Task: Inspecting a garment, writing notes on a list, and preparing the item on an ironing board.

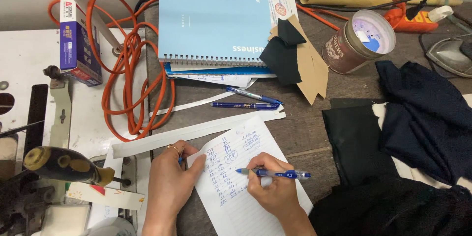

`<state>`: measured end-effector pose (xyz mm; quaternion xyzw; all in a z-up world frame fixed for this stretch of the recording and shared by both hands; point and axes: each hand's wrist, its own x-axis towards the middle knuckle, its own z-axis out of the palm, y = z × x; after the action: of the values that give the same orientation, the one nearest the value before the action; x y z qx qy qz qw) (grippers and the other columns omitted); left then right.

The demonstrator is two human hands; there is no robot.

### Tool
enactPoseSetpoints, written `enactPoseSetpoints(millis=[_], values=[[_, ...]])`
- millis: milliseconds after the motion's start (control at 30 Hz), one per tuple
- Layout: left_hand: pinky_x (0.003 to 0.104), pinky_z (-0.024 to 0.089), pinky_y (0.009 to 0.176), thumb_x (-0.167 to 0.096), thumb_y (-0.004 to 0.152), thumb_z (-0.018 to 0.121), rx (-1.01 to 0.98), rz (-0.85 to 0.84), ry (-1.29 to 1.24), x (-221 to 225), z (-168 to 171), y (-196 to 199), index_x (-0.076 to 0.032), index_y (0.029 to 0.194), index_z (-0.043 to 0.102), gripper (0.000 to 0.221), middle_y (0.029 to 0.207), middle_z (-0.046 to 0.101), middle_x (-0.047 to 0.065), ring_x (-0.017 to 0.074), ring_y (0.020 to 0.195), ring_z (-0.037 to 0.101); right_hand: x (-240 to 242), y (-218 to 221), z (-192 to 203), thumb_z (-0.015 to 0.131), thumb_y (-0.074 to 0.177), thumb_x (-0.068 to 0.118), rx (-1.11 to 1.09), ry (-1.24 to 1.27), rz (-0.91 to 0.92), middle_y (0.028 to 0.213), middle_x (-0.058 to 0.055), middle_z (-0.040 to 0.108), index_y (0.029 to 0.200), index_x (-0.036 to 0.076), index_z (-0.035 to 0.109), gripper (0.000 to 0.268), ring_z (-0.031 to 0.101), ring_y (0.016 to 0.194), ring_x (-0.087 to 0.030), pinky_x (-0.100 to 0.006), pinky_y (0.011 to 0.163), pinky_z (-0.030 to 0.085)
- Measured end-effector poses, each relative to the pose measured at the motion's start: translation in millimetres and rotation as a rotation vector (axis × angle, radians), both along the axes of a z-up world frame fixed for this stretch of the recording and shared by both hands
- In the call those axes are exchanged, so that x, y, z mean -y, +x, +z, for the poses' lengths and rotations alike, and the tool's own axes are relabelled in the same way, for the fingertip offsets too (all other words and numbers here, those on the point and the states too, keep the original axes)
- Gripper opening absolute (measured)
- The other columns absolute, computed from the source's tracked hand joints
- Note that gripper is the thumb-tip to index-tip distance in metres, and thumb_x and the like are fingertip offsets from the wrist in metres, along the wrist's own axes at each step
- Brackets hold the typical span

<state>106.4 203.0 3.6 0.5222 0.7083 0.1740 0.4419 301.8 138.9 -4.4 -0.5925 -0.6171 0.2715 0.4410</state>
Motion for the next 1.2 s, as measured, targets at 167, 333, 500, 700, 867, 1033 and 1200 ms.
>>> enactPoseSetpoints(millis=[167,333,500,700,867,1033,1200], values=[[0.028,0.039,0.062,-0.03,0.072,0.07,0.007,0.003,-0.004,-0.6,2.8,0.5,-0.016,0.074,0.064,0.016,0.071,0.062,-0.004,0.0133,0.058,0.046,0.5,2.4,-1.3,0.059,0.075,0.009,-0.019,-0.038,-0.017,0.058,0.002,0.056,0.073,0.008,0.061,0.003,0.05,0.047,-0.008,-0.023,0.042,0.041],[0.029,0.037,0.06,-0.031,0.073,0.07,-0.002,-0.006,-0.019,-0.6,4.3,0.6,-0.017,0.073,0.064,0.016,0.064,0.056,-0.003,0.0134,0.057,0.044,-0.4,-1.2,3.7,0.057,0.072,0.005,-0.057,-0.079,-0.079,0.056,0.003,0.055,0.07,0.009,0.06,0.005,0.049,0.047,-0.007,-0.022,0.044,0.04],[0.028,0.038,0.061,-0.03,0.073,0.07,0.007,0.004,-0.026,-1.0,8.0,1.5,-0.016,0.073,0.065,0.015,0.065,0.057,-0.003,0.0134,0.058,0.045,0.5,3.4,-4.8,0.06,0.075,0.01,-0.037,-0.05,-0.097,0.061,0.003,0.058,0.075,0.01,0.061,0.002,0.053,0.052,-0.007,-0.022,0.047,0.045],[0.027,0.038,0.061,-0.028,0.073,0.07,0.024,0.02,-0.029,0.0,7.7,1.0,-0.016,0.074,0.065,0.013,0.065,0.057,-0.004,0.0122,0.058,0.044,1.6,3.8,-5.8,0.059,0.075,0.009,-0.04,-0.072,-0.1,0.063,0.003,0.058,0.076,0.01,0.061,0.002,0.053,0.053,-0.007,-0.021,0.047,0.045],[0.027,0.038,0.06,-0.03,0.072,0.07,0.023,0.013,0.003,0.3,2.8,0.7,-0.016,0.072,0.065,0.015,0.064,0.057,-0.005,0.0117,0.057,0.044,1.3,4.3,-5.0,0.058,0.074,0.011,-0.001,-0.077,-0.106,0.061,0.003,0.057,0.074,0.01,0.061,0.003,0.051,0.051,-0.007,-0.023,0.047,0.042],[0.027,0.037,0.06,-0.028,0.072,0.071,0.03,0.015,0.01,0.8,1.4,0.2,-0.016,0.073,0.065,0.014,0.062,0.054,-0.004,0.012,0.055,0.042,2.4,3.9,-7.7,0.058,0.078,0.01,-0.119,-0.151,-0.183,0.063,-0.001,0.063,0.077,0.009,0.062,0.004,0.069,0.046,-0.012,-0.021,0.037,0.053],[0.027,0.037,0.06,-0.029,0.072,0.07,0.023,0.01,-0.001,0.0,3.2,0.7,-0.016,0.072,0.064,0.014,0.065,0.057,-0.004,0.0124,0.055,0.042,2.2,4.8,-13.9,0.058,0.073,0.007,-0.137,-0.104,-0.145,0.065,0.001,0.056,0.075,0.008,0.06,0.004,0.054,0.057,-0.008,-0.021,0.052,0.05]])
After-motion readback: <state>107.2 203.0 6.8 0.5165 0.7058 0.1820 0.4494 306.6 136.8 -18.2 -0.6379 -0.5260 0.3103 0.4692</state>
